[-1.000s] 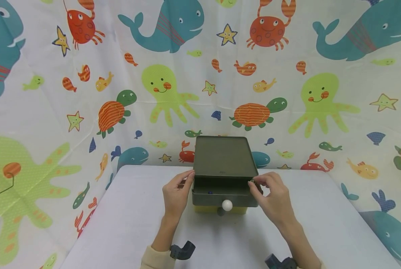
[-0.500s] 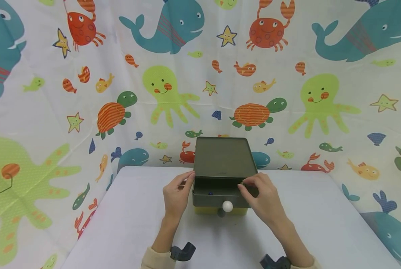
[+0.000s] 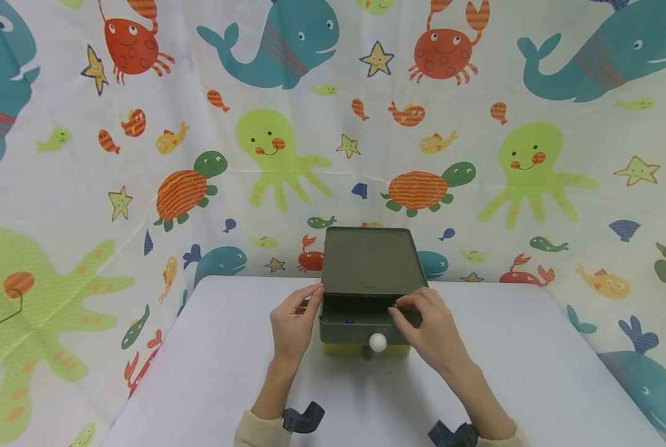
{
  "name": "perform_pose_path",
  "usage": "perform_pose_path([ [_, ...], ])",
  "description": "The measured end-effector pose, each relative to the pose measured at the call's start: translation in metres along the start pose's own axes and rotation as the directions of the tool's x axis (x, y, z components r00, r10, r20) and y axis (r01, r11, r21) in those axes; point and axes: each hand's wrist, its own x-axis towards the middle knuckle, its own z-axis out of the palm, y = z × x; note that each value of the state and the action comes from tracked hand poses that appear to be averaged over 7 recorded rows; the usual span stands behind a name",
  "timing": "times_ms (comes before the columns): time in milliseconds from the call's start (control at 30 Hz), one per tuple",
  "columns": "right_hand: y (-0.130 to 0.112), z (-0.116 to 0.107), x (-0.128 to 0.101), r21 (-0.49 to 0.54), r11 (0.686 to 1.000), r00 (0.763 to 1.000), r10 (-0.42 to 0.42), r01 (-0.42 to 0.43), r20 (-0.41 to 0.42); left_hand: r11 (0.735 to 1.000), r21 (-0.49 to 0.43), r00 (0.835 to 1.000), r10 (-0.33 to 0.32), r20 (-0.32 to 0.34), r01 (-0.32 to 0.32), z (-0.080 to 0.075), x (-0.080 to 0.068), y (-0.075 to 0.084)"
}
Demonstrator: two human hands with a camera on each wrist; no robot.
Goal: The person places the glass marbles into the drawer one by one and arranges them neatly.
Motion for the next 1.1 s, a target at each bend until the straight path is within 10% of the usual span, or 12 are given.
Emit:
perform_pose_path([
  [1100,-0.0005,-0.0021,-0.0015,0.012,0.999,0.999,0.040,-0.040,0.032,0.997,0.044,0.998,0.065,0.000,-0.065,-0.0007,0.0009,0.0004],
])
